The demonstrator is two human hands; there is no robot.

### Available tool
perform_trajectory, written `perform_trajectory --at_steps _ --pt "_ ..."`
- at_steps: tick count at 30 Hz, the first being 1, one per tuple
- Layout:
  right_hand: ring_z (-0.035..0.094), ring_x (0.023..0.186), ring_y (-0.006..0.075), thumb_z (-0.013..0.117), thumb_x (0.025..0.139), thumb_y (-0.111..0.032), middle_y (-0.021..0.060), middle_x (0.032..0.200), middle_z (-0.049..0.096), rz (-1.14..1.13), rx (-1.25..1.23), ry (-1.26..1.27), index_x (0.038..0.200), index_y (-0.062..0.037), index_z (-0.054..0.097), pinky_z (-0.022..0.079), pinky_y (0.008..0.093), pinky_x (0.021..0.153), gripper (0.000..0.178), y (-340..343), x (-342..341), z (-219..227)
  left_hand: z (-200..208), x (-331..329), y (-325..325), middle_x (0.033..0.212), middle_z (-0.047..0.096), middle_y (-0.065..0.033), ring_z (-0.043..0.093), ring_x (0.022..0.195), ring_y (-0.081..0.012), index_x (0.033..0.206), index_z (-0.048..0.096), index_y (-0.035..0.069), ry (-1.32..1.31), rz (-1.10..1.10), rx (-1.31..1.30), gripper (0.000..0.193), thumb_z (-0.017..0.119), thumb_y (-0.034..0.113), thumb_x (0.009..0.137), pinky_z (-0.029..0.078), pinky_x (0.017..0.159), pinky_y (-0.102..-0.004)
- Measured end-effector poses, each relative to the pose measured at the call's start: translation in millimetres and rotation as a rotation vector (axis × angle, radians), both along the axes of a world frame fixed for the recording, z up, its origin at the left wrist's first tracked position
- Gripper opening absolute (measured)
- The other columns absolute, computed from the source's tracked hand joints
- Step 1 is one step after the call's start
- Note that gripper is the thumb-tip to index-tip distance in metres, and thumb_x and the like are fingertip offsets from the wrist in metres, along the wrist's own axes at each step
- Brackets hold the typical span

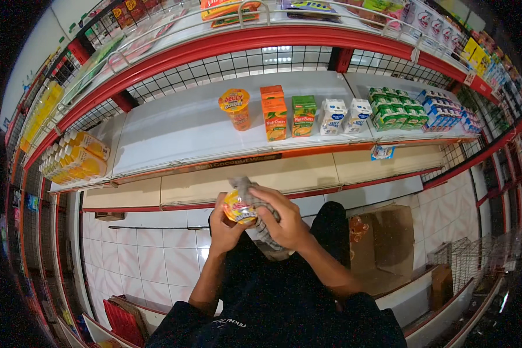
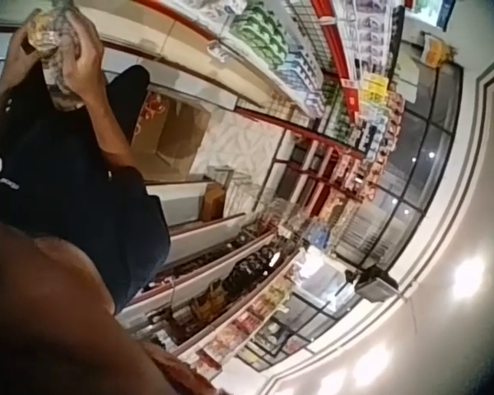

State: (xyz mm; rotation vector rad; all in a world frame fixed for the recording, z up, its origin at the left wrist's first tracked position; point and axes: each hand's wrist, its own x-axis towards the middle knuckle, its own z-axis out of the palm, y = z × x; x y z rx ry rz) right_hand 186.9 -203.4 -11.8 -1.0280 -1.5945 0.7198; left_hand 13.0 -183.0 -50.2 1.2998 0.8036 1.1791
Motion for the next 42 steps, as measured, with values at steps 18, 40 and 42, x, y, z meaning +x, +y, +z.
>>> perform_trajectory --at_steps 18,40,42 --pt "0.055 0.093 0.0104 0.062 0.089 -0.007 0.0097 0.134 0.048 0.139 -0.235 0.305 0.148 0.0047 0.023 0.044 0.0278 0.09 0.072 73 -9 26 70 4 129 0.119 0.051 -0.0102 0.054 0.114 -0.0193 0.127 0.052 -0.001 0.145 0.069 0.325 0.059 0.075 -0.004 0.073 0.05 0.093 -0.0306" --pt "0.057 0.094 0.0131 0.06 0.093 -0.011 0.0092 0.151 0.032 0.124 -0.243 0.262 0.153 -0.0066 0.013 0.047 0.03 0.086 0.076 89 -12 -6 56 8 134 0.115 0.064 -0.0228 0.063 0.108 -0.0299 0.133 0.039 -0.004 0.438 0.152 0.324 0.069 0.078 0.009 0.078 0.056 0.088 -0.0378" --pt "0.057 0.094 0.0129 0.06 0.094 -0.012 0.0091 0.151 0.033 0.134 -0.24 0.266 0.153 -0.0065 0.015 0.046 0.03 0.087 0.075 87 -11 -7 55 7 133 0.119 0.061 -0.0238 0.06 0.114 -0.0303 0.135 0.037 -0.004 0.405 0.137 0.286 0.071 0.078 0.009 0.078 0.054 0.092 -0.039"
